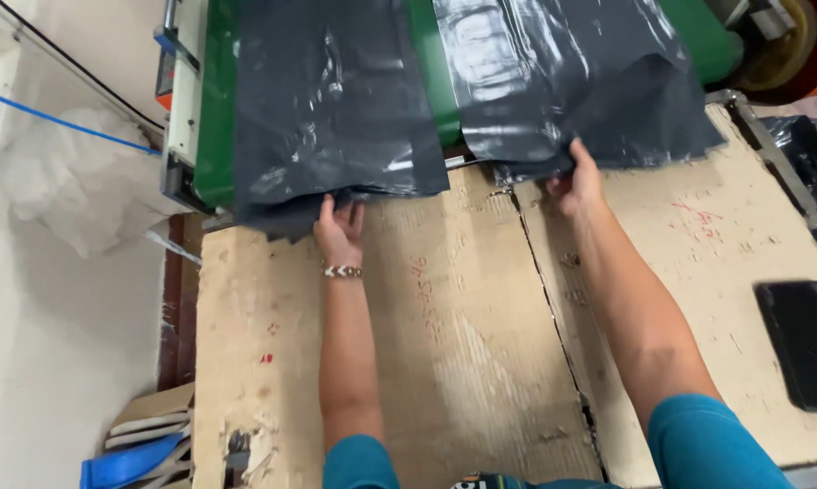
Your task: Folding and stacking plastic bags on a workbench in a factory setting
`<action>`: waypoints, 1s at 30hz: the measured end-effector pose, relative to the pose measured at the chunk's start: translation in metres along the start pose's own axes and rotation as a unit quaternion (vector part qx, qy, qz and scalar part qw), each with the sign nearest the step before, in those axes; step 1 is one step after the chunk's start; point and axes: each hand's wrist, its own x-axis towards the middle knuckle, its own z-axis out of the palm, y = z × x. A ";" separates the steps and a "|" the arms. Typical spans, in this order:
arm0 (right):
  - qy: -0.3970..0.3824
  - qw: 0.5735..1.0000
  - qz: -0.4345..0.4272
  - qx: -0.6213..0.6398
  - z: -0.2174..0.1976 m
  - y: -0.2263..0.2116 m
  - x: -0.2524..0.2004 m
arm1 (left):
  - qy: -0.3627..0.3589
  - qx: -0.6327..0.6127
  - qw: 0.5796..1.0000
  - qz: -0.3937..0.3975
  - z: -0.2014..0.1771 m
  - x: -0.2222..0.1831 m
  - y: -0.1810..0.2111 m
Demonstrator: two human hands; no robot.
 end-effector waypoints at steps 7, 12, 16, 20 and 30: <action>0.032 0.994 0.050 0.089 -0.099 -0.007 -0.203 | 0.036 0.018 0.996 0.084 -0.006 -0.206 0.089; -0.303 0.922 0.242 -0.023 -0.161 0.089 -0.332 | 0.092 0.088 0.991 0.026 -0.088 -0.344 0.092; -0.138 0.930 0.268 -0.209 -0.144 0.124 -0.372 | 0.015 0.324 0.930 -0.176 -0.213 -0.416 0.061; -0.135 0.916 0.170 -0.336 -0.136 0.130 -0.374 | -0.215 0.563 0.787 -0.129 -0.191 -0.457 0.101; -0.270 0.856 -0.094 -0.432 -0.179 0.138 -0.366 | -0.320 0.843 0.214 0.375 -0.053 -0.272 0.068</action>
